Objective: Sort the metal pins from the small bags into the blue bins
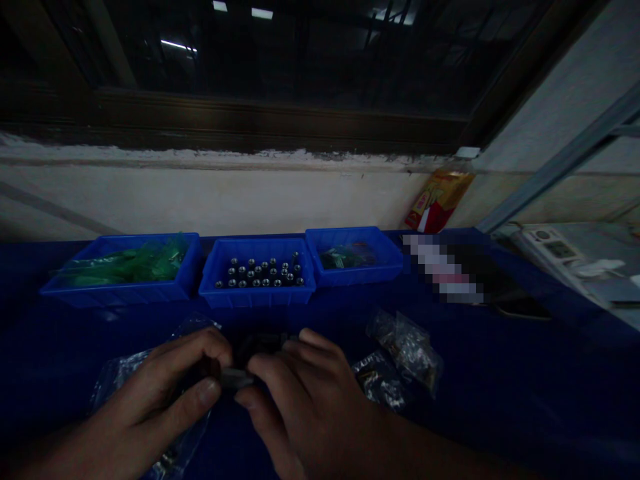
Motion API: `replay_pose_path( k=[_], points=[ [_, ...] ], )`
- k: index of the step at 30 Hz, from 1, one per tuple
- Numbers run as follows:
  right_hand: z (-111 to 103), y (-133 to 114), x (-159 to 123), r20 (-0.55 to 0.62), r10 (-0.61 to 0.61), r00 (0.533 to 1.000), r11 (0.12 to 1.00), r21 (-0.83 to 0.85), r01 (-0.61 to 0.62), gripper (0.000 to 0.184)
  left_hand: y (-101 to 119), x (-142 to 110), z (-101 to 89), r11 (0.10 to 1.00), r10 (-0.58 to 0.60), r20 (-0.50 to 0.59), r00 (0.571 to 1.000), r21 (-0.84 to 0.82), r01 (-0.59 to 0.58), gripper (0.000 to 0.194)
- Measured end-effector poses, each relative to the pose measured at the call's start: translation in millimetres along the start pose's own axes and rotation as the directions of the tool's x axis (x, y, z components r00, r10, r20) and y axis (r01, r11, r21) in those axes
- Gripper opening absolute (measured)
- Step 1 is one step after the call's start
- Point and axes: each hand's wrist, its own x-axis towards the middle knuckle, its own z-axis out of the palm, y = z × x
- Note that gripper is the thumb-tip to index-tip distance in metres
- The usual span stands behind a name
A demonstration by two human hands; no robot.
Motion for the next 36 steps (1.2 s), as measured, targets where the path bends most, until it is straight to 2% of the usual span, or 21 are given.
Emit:
replay_pose_path(
  k=[4,7,11,13,18,21,24,27,32,36],
  points=[
    [2,-2,-1,0.003,0.076,0.997,0.995,0.058,-0.077,0.014,1,-3,1.5,0.999,0.036,-0.05,0.998,0.005,-0.035,0.016],
    [3,-4,-2,-0.001,0.108,0.994,0.991,0.074,-0.108,0.017,0,-4,1.6,0.995,0.099,-0.051,0.994,0.032,-0.098,0.013],
    [-2,-7,-1,0.04,0.135,0.99,0.983,0.117,-0.138,0.012,0,-2,0.1,0.99,0.12,-0.053,0.991,0.081,-0.115,0.008],
    [-4,-9,0,0.062,0.135,0.989,0.981,0.134,-0.143,0.018,0,-1,-0.5,0.99,0.113,-0.058,0.992,0.09,-0.108,0.008],
    [-4,-10,-2,0.063,0.105,0.992,0.987,0.114,-0.111,0.01,2,-1,-0.5,0.991,0.084,-0.06,0.995,0.106,-0.078,0.018],
    [0,-8,-3,0.033,0.127,0.991,0.985,0.109,-0.13,0.012,2,-2,0.5,0.993,0.085,-0.08,0.993,0.093,-0.077,0.007],
    [4,-4,-1,0.015,0.125,0.992,0.975,0.185,-0.126,0.012,2,-4,1.9,0.991,0.097,-0.101,0.99,0.1,-0.087,0.016],
    [6,-2,0,0.019,0.118,0.993,0.964,0.238,-0.119,0.012,2,-4,2.2,0.985,0.128,-0.091,0.988,0.125,-0.116,0.014],
    [4,-5,-1,0.01,0.144,0.99,0.977,0.16,-0.144,0.014,3,-2,-0.7,0.99,0.109,-0.052,0.993,0.101,-0.103,0.01],
    [-2,-6,-2,-0.04,0.02,0.999,0.999,0.047,-0.018,0.016,3,-1,-2.0,0.991,0.088,-0.037,0.995,0.1,-0.084,0.016]
  ],
)
